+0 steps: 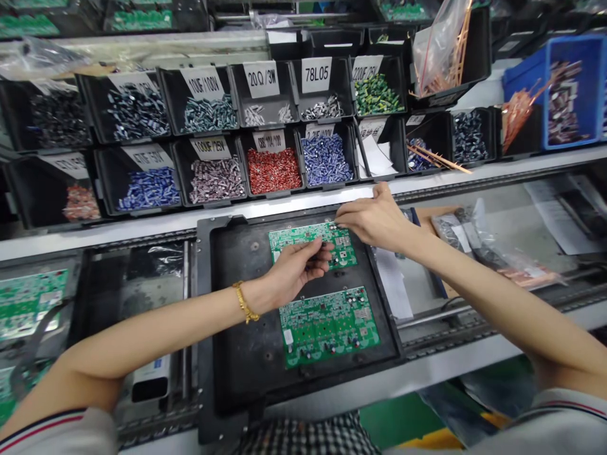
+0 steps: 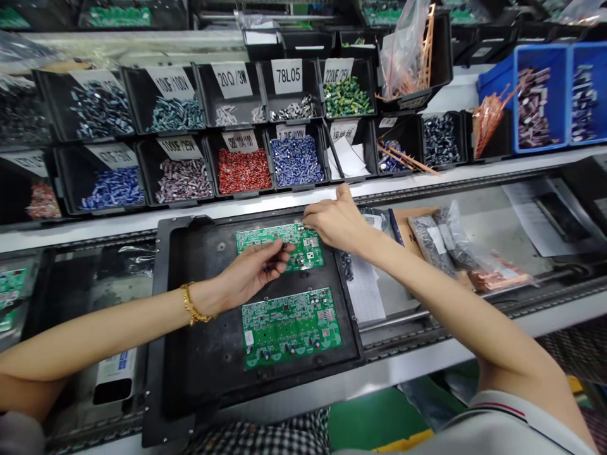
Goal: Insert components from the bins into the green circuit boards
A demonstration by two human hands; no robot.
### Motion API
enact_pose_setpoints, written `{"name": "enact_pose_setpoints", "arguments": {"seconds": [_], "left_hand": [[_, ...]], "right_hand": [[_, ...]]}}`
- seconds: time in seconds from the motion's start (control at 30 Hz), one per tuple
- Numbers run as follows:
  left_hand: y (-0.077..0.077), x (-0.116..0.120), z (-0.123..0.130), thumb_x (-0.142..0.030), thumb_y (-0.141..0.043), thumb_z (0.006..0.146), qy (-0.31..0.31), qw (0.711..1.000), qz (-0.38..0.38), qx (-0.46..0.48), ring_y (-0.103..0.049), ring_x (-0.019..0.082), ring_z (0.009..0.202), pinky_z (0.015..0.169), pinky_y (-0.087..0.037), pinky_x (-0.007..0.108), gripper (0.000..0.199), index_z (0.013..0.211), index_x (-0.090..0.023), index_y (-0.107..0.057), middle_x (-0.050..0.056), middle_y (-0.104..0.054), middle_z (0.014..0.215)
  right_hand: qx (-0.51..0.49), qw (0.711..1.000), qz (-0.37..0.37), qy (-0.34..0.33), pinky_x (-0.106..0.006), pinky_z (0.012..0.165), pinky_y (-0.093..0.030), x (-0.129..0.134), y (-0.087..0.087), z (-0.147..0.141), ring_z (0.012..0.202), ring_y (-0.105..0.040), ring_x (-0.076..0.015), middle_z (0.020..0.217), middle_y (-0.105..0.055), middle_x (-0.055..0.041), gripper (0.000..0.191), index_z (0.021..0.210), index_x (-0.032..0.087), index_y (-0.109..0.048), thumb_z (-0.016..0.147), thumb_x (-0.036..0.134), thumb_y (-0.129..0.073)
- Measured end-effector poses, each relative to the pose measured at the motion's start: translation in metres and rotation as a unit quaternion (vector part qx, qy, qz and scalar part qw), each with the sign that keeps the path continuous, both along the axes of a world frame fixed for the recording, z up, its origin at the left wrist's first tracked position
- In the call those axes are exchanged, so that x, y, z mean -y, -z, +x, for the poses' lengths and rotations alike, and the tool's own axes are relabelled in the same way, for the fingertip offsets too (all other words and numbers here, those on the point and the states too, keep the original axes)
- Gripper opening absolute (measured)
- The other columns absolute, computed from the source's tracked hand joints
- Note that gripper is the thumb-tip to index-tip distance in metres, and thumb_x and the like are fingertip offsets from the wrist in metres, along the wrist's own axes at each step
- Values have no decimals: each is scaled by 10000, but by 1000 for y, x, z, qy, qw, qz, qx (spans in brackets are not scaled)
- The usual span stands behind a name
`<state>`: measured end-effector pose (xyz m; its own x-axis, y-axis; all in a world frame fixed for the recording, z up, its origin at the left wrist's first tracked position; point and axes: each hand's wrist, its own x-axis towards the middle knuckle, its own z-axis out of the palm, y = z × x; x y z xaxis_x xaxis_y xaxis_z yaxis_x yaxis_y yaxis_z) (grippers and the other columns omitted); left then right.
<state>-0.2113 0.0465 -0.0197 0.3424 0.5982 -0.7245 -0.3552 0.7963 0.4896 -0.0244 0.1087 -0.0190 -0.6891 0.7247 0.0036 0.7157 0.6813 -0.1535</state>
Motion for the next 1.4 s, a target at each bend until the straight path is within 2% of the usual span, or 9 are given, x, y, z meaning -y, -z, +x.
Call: {"name": "enact_pose_setpoints", "arguments": {"seconds": [0.17, 0.27, 0.4, 0.5, 0.6, 0.73, 0.93, 1.2, 1.4], "left_hand": [[-7, 4, 8, -217, -511, 888, -12, 999, 3, 43, -465, 37, 508, 524, -378, 160, 280, 663, -88, -617, 9, -543, 608], [-14, 14, 10, -191, -479, 902, -1, 998, 7, 66, -488, 40, 534, 547, -399, 159, 275, 683, -84, -608, 19, -568, 655], [-12, 46, 7, -42, -406, 895, 70, 996, -47, 29, -543, 47, 587, 618, -445, 163, 224, 812, -49, -614, 55, -615, 758], [-8, 72, 4, -64, -426, 896, 130, 988, -78, -4, -549, 53, 549, 549, -434, 165, 141, 898, -70, -567, 68, -643, 783], [-3, 86, 4, -170, -477, 899, 161, 986, -47, -7, -535, 49, 510, 444, -364, 148, 100, 853, -96, -526, 88, -661, 841], [4, 85, 3, -188, -576, 843, 143, 990, -9, -5, -366, -7, 398, 363, -218, 128, 134, 770, -75, -575, 1, -580, 668], [1, 74, 2, -97, -572, 829, 113, 993, -36, -21, -513, 44, 560, 539, -419, 167, 116, 894, -65, -663, 70, -643, 819], [6, 71, 1, -136, -617, 809, 97, 995, -23, -9, -457, 19, 518, 480, -356, 145, 97, 852, -73, -676, 39, -617, 767], [3, 67, 3, -167, -531, 870, 103, 994, -36, -27, -461, 24, 472, 432, -332, 145, 196, 730, -61, -618, 21, -586, 676]], "right_hand": [[-162, 982, -70, 61, -327, 715, -266, 43, -25, -14, 807, -606, -163, 899, -699, -8, 195, 848, 217, -662, 861, 265, -474], [-161, 982, -52, 83, -332, 718, -257, 66, -35, -10, 804, -603, -163, 892, -696, -16, 157, 840, 206, -638, 852, 244, -486], [-94, 991, -73, 60, -347, 718, -221, 90, -25, 11, 786, -601, -155, 917, -688, -11, 169, 854, 206, -632, 875, 217, -464], [-63, 991, -113, 22, -350, 711, -208, 102, -7, 24, 788, -607, -149, 957, -678, -15, 204, 850, 192, -642, 891, 193, -442], [-50, 994, -102, 0, -352, 705, -202, 107, 6, 27, 827, -603, -165, 966, -674, -32, 225, 841, 176, -643, 896, 176, -425], [-27, 998, -51, -25, -352, 712, -197, 108, 11, 23, 863, -581, -173, 922, -679, -36, 249, 825, 164, -632, 910, 167, -398], [40, 998, 17, -54, -351, 706, -184, 111, 14, 20, 829, -539, -171, 853, -667, -49, 253, 775, 142, -608, 887, 84, -389], [95, 991, 39, -90, -342, 680, -169, 112, 5, 13, 773, -493, -166, 785, -618, -27, 249, 712, 141, -562, 859, 27, -396], [131, 982, 37, -128, -345, 675, -151, 104, 1, 16, 739, -470, -143, 788, -625, -4, 269, 687, 149, -545, 906, 75, -407]]}}
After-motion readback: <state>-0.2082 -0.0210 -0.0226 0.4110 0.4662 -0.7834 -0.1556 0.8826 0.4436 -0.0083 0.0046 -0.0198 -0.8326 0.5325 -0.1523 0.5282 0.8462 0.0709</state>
